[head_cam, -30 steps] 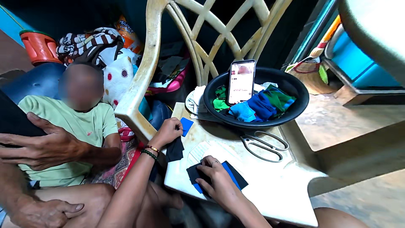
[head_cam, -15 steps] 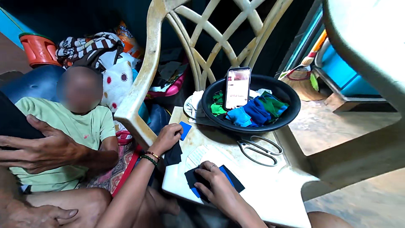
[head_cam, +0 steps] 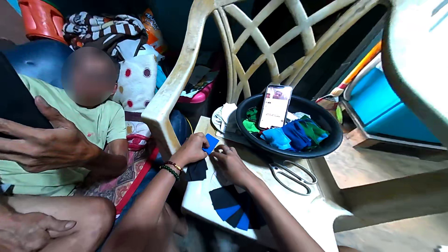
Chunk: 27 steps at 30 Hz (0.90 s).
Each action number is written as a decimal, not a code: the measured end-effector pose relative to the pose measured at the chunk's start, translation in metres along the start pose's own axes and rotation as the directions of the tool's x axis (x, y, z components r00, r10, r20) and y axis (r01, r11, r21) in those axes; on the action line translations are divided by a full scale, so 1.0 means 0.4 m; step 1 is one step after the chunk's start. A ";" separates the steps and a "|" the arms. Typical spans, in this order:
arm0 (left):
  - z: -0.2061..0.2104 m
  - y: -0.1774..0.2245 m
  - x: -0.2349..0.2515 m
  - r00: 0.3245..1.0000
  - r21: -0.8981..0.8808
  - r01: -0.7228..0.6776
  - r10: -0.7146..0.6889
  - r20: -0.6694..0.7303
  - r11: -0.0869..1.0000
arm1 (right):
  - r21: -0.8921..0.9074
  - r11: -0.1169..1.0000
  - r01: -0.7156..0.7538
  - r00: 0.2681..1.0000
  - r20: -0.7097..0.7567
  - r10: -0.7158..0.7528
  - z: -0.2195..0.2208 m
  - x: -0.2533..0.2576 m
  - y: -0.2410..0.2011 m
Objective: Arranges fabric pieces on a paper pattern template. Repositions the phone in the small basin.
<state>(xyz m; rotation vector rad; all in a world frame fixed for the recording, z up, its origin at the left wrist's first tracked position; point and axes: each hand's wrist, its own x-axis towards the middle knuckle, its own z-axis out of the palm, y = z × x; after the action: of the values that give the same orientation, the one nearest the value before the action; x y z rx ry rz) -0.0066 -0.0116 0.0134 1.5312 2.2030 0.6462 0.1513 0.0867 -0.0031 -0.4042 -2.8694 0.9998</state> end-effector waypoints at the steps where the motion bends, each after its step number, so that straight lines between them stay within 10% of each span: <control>1: 0.000 0.000 -0.001 1.000 -0.002 0.000 0.000 0.002 1.000 | 0.004 1.000 -0.003 1.000 0.001 0.003 0.003 0.003 0.006; 27: -0.009 0.007 -0.003 0.999 -0.006 0.034 -0.034 0.035 0.999 | -0.026 0.999 -0.027 1.000 -0.014 0.026 0.012 0.013 0.016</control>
<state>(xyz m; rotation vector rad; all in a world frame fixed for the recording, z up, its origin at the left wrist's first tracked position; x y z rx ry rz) -0.0059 -0.0123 0.0180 1.4876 2.1938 0.6113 0.1469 0.0898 -0.0110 -0.4503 -2.8746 0.9611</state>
